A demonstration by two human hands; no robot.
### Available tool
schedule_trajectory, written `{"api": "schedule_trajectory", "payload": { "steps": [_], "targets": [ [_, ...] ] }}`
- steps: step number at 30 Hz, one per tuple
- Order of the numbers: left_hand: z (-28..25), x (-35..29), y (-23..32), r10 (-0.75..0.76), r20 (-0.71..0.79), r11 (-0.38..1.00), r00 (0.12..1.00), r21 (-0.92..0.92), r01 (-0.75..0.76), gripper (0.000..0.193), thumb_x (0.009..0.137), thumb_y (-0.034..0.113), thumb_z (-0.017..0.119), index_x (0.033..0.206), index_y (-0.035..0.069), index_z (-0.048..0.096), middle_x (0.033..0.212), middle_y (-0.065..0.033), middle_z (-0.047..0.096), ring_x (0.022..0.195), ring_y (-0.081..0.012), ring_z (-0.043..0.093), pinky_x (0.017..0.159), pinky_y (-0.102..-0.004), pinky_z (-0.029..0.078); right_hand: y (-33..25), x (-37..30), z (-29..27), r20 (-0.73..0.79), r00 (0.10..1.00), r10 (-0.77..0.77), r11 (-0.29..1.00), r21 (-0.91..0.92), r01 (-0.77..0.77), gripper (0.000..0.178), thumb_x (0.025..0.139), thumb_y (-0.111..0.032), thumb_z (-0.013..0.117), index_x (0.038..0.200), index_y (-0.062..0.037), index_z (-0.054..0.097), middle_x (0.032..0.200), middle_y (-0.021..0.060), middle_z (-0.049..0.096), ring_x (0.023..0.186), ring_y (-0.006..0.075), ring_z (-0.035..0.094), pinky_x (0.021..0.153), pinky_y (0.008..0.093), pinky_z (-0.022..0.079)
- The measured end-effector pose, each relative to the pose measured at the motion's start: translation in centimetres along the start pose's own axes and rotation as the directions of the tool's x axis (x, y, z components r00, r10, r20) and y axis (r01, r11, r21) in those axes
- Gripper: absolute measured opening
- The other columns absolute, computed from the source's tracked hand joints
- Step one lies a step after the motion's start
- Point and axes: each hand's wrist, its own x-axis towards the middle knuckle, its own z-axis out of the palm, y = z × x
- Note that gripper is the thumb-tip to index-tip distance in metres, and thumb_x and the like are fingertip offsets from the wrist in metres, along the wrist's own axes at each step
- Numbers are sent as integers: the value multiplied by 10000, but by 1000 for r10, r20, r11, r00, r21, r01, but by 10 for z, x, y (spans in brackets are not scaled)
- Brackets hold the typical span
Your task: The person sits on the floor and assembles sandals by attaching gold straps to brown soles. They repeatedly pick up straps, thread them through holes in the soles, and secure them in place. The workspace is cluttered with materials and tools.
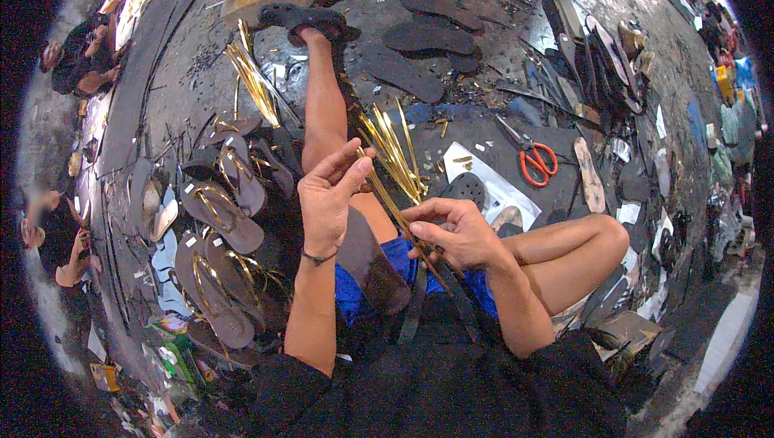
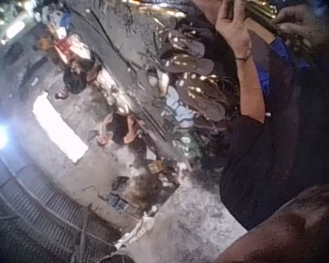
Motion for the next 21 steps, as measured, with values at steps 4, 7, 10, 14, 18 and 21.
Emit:
{"api": "schedule_trajectory", "payload": {
  "steps": [4,7,10,14,18,21],
  "targets": [
    [10,-18,-9,174,28,944,984,279,-175,270,891,47,728,1148,-29,690,1024,-105,734,892,-103,684,751,-237,572,2,19,29,-254,883,-395,918,-139,371,279,927,-149,699,1175,-25,669,970,101,713,828,169,704,631,296,570],
    [15,-40,-4,205,-2,937,979,291,-195,260,921,52,695,1158,-52,682,1042,-98,730,914,-127,684,821,-258,560,3,33,32,-165,691,-703,613,-633,473,271,874,-108,733,1132,-40,691,948,142,702,834,252,706,712,338,551],
    [-17,-53,-18,263,-4,836,965,499,-226,474,918,124,695,1322,-73,545,1283,-168,616,1146,-210,605,973,-347,498,12,36,33,-191,695,-693,655,-568,498,254,868,-92,729,1114,-36,700,958,139,709,832,245,702,704,334,546],
    [-75,-71,-60,400,-111,475,910,874,-102,752,865,260,745,1427,-77,378,1418,-226,474,1289,-295,493,1058,-432,413,6,27,43,-269,825,-497,848,-354,395,192,880,-132,731,1047,-40,711,912,121,725,753,202,693,682,314,538],
    [-55,-93,-43,90,-157,847,983,532,7,654,885,181,734,1400,-64,416,1281,-174,582,1177,-228,575,989,-352,469,9,24,46,-181,879,-441,825,-467,317,199,874,-211,749,996,-56,721,870,111,728,730,185,698,665,322,539],
    [-32,-97,-14,153,-149,930,977,357,-91,511,868,51,729,1317,-44,505,1144,-94,658,1020,-128,626,866,-265,511,-2,17,52,-87,901,-425,773,-552,312,206,861,-256,759,951,-72,727,843,114,732,731,233,711,671,362,548]
  ]
}}
